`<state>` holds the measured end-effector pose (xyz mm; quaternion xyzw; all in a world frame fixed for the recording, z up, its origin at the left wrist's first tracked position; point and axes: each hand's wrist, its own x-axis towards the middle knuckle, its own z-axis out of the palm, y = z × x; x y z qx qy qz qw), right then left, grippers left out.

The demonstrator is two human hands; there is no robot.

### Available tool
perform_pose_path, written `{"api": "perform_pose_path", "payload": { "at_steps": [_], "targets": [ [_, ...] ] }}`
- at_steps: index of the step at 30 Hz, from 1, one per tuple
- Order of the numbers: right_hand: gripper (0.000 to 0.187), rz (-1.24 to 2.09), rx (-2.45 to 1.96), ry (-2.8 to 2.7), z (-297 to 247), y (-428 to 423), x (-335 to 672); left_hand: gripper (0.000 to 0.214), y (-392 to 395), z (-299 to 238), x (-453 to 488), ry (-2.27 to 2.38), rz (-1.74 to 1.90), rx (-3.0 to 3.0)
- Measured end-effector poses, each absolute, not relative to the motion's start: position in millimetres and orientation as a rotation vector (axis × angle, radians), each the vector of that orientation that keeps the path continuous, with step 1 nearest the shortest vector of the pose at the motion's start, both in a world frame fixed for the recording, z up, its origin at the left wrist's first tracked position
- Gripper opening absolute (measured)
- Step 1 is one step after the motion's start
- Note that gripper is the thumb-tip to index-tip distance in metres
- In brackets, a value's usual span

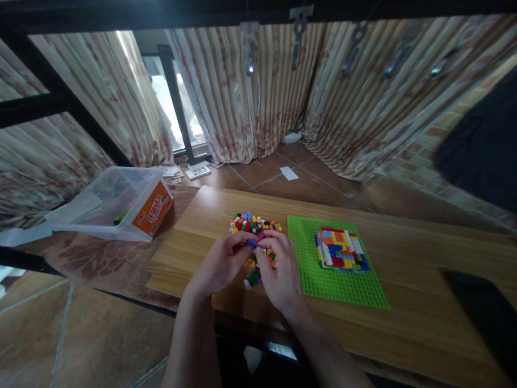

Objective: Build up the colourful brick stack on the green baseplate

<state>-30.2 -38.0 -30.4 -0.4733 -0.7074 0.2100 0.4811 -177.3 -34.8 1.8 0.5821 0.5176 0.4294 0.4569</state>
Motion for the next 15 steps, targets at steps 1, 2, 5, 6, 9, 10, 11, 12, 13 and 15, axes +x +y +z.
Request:
{"api": "perform_pose_path", "payload": {
  "at_steps": [1, 2, 5, 6, 9, 10, 11, 12, 13, 15],
  "targets": [
    [0.011, 0.528, -1.141, -1.707, -29, -37, -28, 0.017, -34, 2, -174, 1.230, 1.087, 1.424],
    [0.011, 0.547, -1.131, -1.693, -28, -36, -26, 0.016, -33, 2, -171, 1.203, 1.109, 1.410],
    [0.015, 0.613, -1.125, -1.655, -25, -33, -20, 0.014, -31, -2, -167, 1.187, 1.113, 1.403],
    [0.017, 0.640, -1.131, -1.642, -23, -33, -18, 0.015, -31, -3, -166, 1.190, 1.103, 1.410],
    [0.018, 0.754, -1.148, -1.591, -19, -32, -13, 0.019, -31, -3, -164, 1.204, 1.052, 1.446],
    [0.017, 0.812, -1.151, -1.562, -17, -32, -12, 0.019, -31, -2, -162, 1.211, 1.028, 1.460],
    [0.018, 0.874, -1.149, -1.529, -16, -33, -10, 0.020, -31, 0, -160, 1.221, 1.004, 1.474],
    [0.018, 0.932, -1.140, -1.493, -16, -33, -10, 0.019, -32, 2, -158, 1.236, 0.983, 1.489],
    [0.018, 0.984, -1.124, -1.458, -16, -33, -9, 0.019, -32, 5, -156, 1.251, 0.964, 1.505],
    [0.018, 1.057, -1.087, -1.388, -16, -32, -8, 0.019, -34, 10, -152, 1.279, 0.943, 1.537]
  ]
}}
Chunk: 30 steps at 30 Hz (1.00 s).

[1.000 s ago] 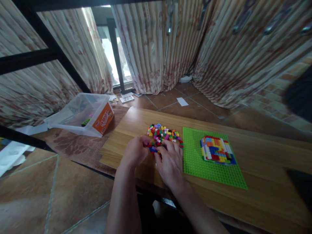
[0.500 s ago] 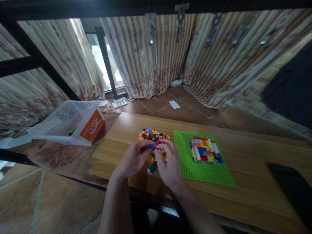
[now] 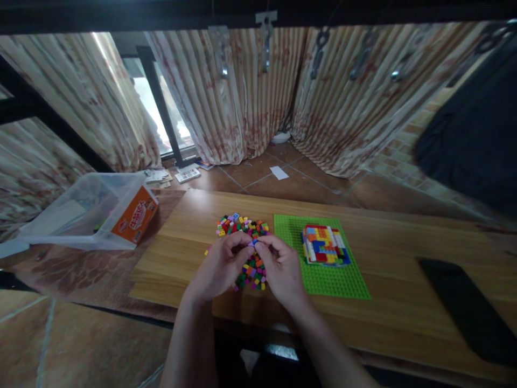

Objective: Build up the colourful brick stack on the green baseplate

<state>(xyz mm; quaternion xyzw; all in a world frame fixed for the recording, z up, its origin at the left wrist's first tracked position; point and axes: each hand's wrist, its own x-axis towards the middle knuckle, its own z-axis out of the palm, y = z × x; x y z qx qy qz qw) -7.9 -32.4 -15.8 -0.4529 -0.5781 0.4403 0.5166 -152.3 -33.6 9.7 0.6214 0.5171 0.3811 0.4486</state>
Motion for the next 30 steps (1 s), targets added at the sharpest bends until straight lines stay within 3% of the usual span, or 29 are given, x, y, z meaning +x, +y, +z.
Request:
{"api": "perform_pose_path", "payload": {
  "at_steps": [12, 22, 30],
  "targets": [
    [0.020, 1.320, -0.999, -0.970, -12, -30, 16, 0.021, -28, 6, -155, 1.412, 0.890, 1.673],
    [0.017, 0.871, -1.126, -0.844, -11, -22, 90, 0.024, -21, 9, -150, 1.863, 0.651, 1.723],
    [0.017, 0.458, -1.348, -1.326, -19, -32, 128, 0.014, -20, 12, -145, 2.006, 0.616, 1.660]
  ]
}}
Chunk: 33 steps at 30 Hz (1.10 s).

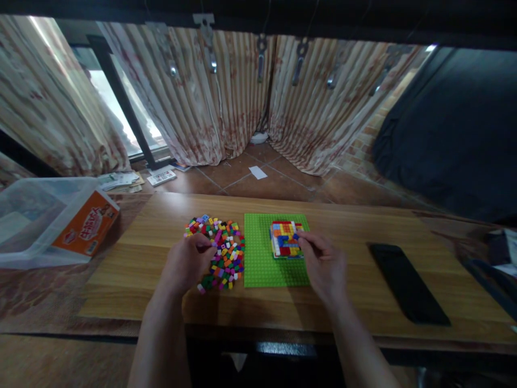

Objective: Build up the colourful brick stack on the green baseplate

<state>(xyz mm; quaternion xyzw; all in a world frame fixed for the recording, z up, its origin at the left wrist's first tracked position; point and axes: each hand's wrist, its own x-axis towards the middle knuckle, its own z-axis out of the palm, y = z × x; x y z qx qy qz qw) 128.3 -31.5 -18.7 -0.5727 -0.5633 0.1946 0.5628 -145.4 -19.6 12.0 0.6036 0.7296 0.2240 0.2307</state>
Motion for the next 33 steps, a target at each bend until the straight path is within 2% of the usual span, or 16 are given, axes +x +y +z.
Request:
{"api": "perform_pose_path", "payload": {
  "at_steps": [4, 9, 17, 29, 33],
  "targets": [
    [0.016, 0.401, -1.348, -1.434, -24, -35, 127, 0.010, -19, 10, -146, 1.972, 0.652, 1.634],
    [0.016, 0.450, -1.328, -1.435, -28, -33, 126, 0.019, -18, 7, -147, 1.928, 0.691, 1.628],
    [0.023, 0.327, -1.270, -1.627, -23, -25, 127, 0.026, -16, 1, -150, 1.908, 0.779, 1.671],
    [0.019, 0.424, -1.367, -1.414, -26, -22, 135, 0.025, -19, 8, -149, 1.882, 0.857, 1.602],
    [0.025, 0.384, -1.422, -1.440, -28, -17, 130, 0.025, -19, 7, -151, 1.916, 0.819, 1.607]
  ]
}}
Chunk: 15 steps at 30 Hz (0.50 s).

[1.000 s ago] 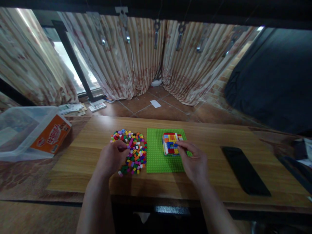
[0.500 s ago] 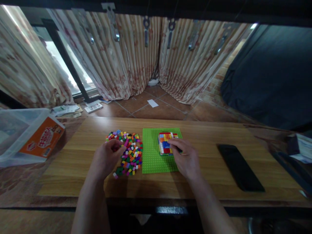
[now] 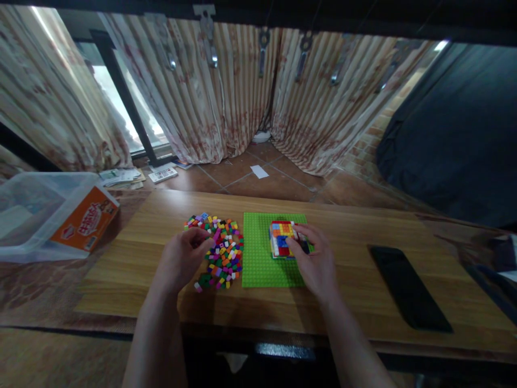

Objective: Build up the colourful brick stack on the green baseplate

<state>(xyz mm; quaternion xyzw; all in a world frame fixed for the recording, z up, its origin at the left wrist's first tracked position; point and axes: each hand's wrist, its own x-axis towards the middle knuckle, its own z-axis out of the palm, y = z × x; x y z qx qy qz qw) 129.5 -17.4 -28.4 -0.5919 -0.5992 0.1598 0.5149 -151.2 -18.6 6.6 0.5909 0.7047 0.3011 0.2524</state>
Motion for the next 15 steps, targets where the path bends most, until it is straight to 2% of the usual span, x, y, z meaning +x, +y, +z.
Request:
{"api": "perform_pose_path", "payload": {
  "at_steps": [7, 15],
  "targets": [
    [0.029, 0.407, -1.475, -1.367, -37, -12, 123, 0.031, -18, 2, -155, 1.901, 0.837, 1.584],
    [0.026, 0.464, -1.412, -1.247, -42, -11, 117, 0.032, -20, 2, -159, 1.879, 0.856, 1.553]
  ]
}}
